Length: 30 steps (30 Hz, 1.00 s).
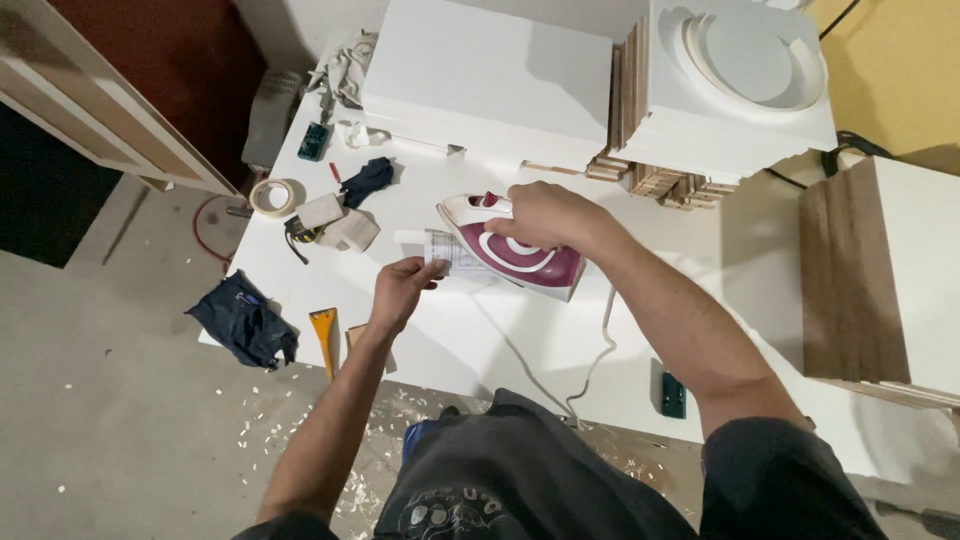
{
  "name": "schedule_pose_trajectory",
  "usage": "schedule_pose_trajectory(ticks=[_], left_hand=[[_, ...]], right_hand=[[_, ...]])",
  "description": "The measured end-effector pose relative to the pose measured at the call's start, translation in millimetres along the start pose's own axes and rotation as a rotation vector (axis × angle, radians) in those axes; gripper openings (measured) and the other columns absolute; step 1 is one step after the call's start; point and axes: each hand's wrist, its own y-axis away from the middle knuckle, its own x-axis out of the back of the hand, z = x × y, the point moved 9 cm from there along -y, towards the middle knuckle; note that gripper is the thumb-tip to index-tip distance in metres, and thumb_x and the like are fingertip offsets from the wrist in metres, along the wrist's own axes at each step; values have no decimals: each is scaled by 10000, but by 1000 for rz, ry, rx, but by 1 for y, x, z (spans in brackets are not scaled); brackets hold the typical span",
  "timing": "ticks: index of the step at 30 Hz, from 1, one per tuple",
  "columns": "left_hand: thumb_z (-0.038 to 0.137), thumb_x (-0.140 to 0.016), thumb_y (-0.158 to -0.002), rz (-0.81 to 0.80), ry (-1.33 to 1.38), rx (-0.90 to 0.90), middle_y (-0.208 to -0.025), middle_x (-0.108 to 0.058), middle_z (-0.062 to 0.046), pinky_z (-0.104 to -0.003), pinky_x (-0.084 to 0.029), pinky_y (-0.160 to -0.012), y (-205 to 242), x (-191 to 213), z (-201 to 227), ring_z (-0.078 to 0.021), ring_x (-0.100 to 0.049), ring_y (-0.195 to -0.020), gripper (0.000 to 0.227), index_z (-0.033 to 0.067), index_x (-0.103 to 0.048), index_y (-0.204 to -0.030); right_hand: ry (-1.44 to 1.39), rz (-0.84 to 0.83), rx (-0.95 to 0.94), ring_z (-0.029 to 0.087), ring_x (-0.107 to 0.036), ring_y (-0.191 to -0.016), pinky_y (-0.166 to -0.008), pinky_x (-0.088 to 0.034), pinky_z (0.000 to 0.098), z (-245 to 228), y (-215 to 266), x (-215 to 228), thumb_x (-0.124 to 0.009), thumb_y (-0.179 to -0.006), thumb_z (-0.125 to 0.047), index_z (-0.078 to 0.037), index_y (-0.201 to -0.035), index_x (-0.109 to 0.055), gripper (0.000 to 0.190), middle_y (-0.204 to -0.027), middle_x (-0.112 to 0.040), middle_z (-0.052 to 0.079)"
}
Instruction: The person sands the edges of a white rectangular board using a sanding block and a sanding sponge. They then place a thin wooden strip on the board and use a hot iron to press it onto the surface.
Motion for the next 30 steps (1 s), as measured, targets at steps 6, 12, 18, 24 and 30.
schedule_pose_trajectory(ticks=[6,12,18,24,30], left_hand=[[158,-832,-914,340,-374,-557,-978,-695,-141,-362,-609,-797,22,57,72,-334,-717,-953,180,41,-741,-1016],[80,-842,-813,101,-710,-1013,-1117,-753,4,-351,-598,-877,11,24,102,-232,-718,-1032,208,221,-801,-961],[77,-774,-863,-81,-828,-907,-1084,-767,-31,-391,-587,-888,10,23,116,-271,-713,-1025,135,163,-806,-962],[88,-759,-880,-122,-825,-775,-1098,-775,-16,-387,-567,-943,2,29,115,-255,-708,-1084,125,168,-805,-964],[156,-779,-876,-117,-893,-725,-1108,-778,48,-355,-568,-936,-7,33,100,-208,-708,-1068,95,204,-801,-955]], right_hand=[[-5,5,24,278,-709,-511,-685,-596,455,-12,-14,-5,-512,-956,-498,21,-1147,-646,569,-570,-673,108],[-10,17,22,286,-701,-485,-655,-598,451,4,-4,-6,-514,-962,-494,21,-1141,-644,561,-540,-663,108],[-21,18,3,281,-702,-496,-672,-589,451,46,13,-8,-516,-958,-495,39,-1165,-636,585,-554,-667,113],[-30,9,-13,272,-709,-512,-682,-589,447,82,20,-8,-513,-968,-489,43,-1183,-639,588,-571,-676,111],[-18,-26,-11,280,-721,-532,-695,-589,448,67,21,-10,-502,-962,-513,29,-1176,-643,600,-575,-684,107]])
